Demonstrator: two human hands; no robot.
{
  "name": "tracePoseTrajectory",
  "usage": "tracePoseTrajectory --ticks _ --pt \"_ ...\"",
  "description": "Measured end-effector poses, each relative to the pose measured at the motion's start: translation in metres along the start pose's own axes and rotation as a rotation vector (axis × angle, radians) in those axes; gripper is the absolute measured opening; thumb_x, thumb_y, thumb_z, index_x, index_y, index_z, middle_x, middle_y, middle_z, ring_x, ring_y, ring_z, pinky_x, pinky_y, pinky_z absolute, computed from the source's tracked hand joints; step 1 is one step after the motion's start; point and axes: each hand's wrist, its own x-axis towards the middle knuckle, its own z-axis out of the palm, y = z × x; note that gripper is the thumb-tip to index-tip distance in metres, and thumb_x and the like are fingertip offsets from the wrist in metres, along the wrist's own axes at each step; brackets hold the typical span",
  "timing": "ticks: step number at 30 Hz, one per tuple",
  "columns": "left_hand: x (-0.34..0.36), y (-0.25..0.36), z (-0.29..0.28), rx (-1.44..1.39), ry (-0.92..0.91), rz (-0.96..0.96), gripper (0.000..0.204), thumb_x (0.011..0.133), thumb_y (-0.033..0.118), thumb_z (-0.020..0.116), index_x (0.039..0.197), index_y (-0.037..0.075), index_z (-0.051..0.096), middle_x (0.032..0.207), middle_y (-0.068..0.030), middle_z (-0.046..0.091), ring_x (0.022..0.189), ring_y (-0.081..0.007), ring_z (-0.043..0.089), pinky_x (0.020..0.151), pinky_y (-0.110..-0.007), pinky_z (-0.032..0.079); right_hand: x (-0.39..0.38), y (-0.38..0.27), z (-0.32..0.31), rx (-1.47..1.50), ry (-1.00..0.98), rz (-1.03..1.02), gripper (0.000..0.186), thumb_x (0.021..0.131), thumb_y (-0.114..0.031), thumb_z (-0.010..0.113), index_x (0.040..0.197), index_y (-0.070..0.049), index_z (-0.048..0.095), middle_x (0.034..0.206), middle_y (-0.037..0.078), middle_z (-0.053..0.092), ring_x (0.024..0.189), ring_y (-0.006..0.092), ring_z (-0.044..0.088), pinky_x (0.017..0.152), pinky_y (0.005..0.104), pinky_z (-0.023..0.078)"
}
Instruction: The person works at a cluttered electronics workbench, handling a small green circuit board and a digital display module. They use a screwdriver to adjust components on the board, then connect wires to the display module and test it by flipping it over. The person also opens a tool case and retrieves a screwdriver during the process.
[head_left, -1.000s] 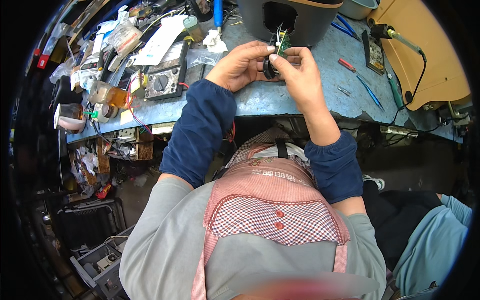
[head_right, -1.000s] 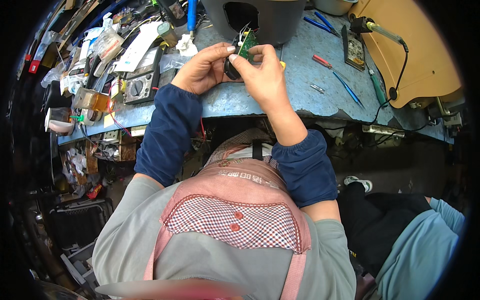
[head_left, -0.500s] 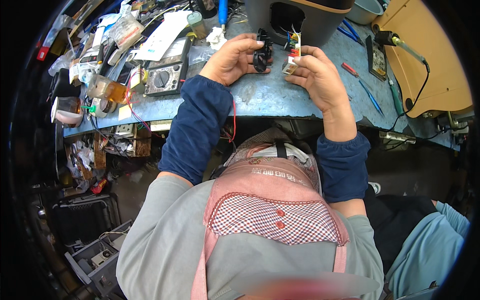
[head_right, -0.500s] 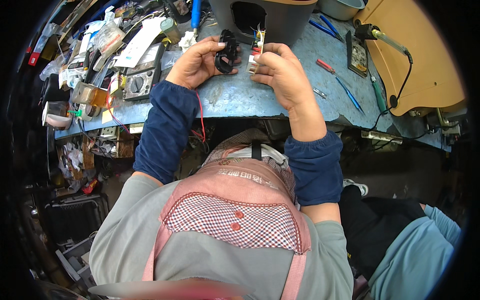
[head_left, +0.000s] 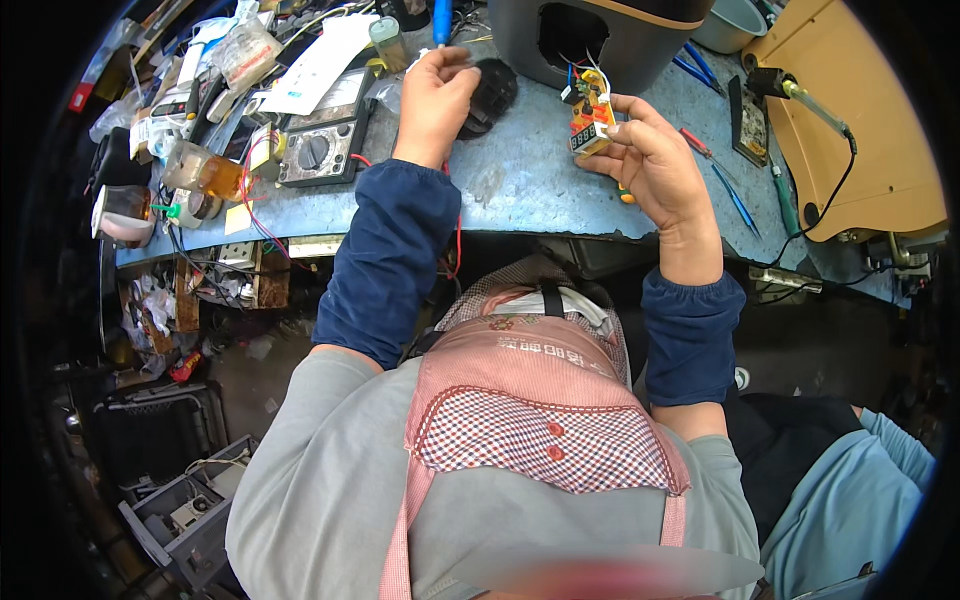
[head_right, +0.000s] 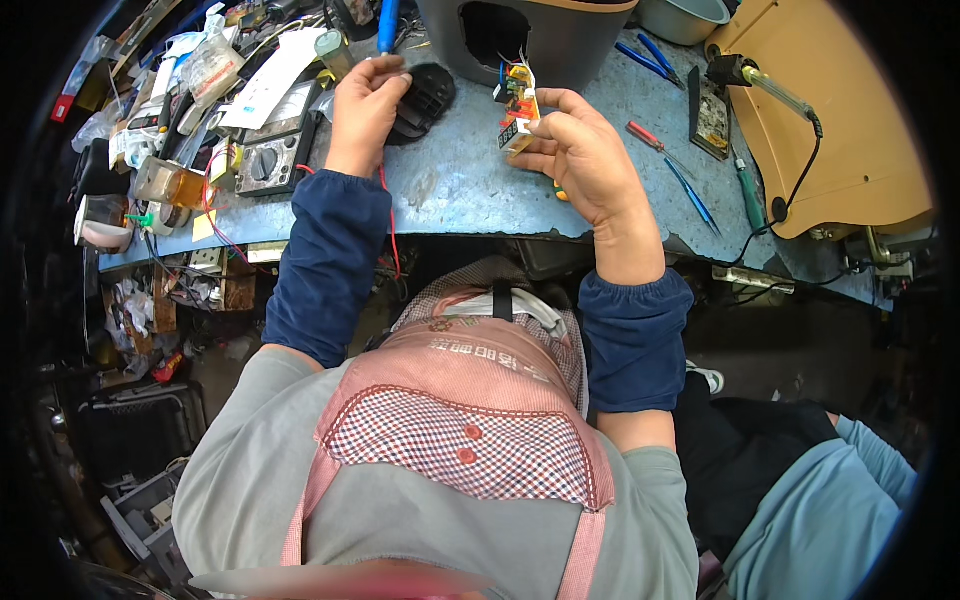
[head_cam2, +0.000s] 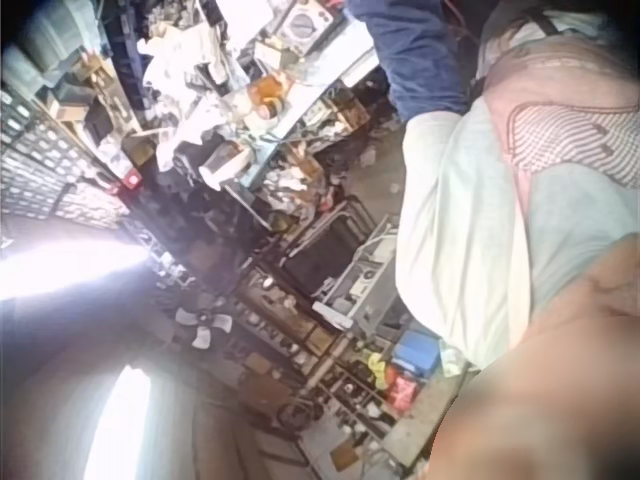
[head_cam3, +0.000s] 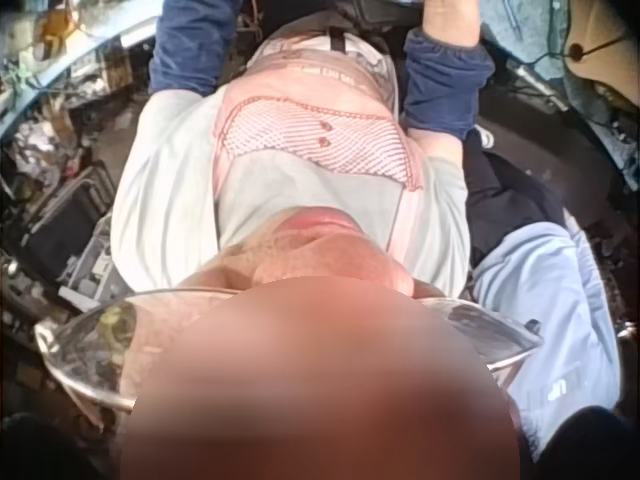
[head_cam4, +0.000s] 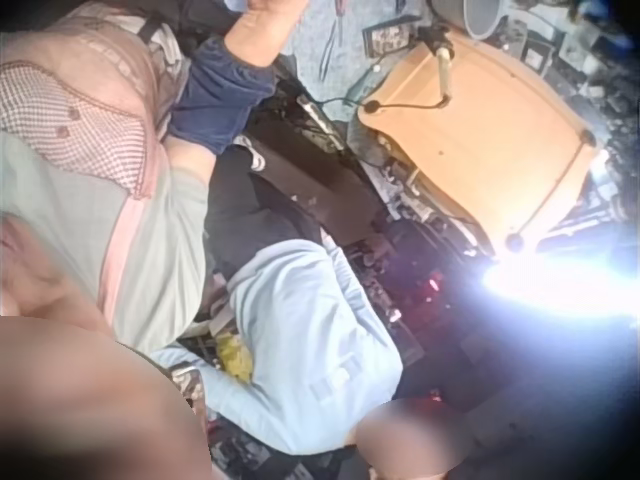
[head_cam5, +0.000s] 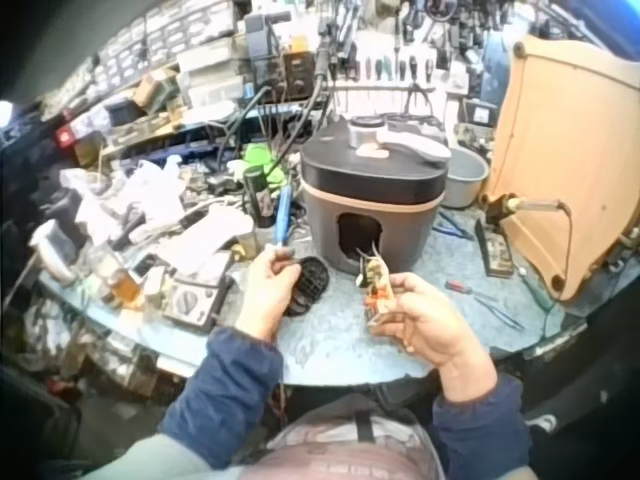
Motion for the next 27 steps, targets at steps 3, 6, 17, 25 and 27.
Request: tracePoseTrajectory --ticks 3,6,17,25,27 --pt "0.001 0.001 0.002 0.345 0.168 0.421 0.024 0.093 0.000 0.070 0.117 -0.004 0.071 0.102 -0.0069 0.076 0.088 -0.0114 0.072 0.079 -0.029 0.059 0.001 -0.001 0.002 -0.018 0.019 0.004 0.049 0.102 -0.007 0.051 0.148 0.009 0.045 0.130 0.025 0.068 0.113 0.0319 0.074 0.099 0.0506 0.062" --pt "-0.023 0.040 0.027 0.199 0.012 0.276 0.019 0.093 0.003 0.071 0.111 0.000 0.073 0.095 -0.0055 0.075 0.082 -0.0093 0.069 0.074 -0.027 0.057 0.002 -0.003 0.010 0.086 0.054 0.022 0.047 0.097 -0.006 0.060 0.141 0.008 0.052 0.116 0.019 0.071 0.104 0.0281 0.074 0.093 0.0465 0.062" --pt "-0.013 0.028 0.046 -0.296 -0.390 -0.396 0.045 0.089 -0.002 0.078 0.132 -0.011 0.065 0.113 -0.0168 0.076 0.097 -0.0219 0.076 0.084 -0.033 0.063 0.002 0.030 0.037 0.079 0.150 -0.065 0.045 0.100 0.002 0.051 0.144 0.007 0.045 0.132 0.024 0.068 0.120 0.0338 0.072 0.101 0.0489 0.062" --pt "-0.012 0.025 0.046 -0.211 -0.354 -0.203 0.038 0.088 -0.006 0.080 0.125 -0.008 0.069 0.105 -0.0112 0.077 0.094 -0.0154 0.075 0.086 -0.029 0.062 0.009 0.044 0.042 -0.193 0.227 -0.090 0.047 0.102 0.004 0.047 0.149 0.004 0.044 0.133 0.020 0.069 0.118 0.0291 0.073 0.090 0.0388 0.064" --pt "-0.012 0.024 0.046 -0.192 -0.349 -0.177 0.037 0.088 -0.006 0.080 0.124 -0.008 0.070 0.105 -0.0111 0.077 0.094 -0.0152 0.074 0.088 -0.029 0.062 0.010 0.047 0.043 -0.265 0.251 -0.093 0.047 0.102 0.004 0.045 0.149 0.004 0.045 0.132 0.019 0.070 0.116 0.0279 0.073 0.086 0.0365 0.065"
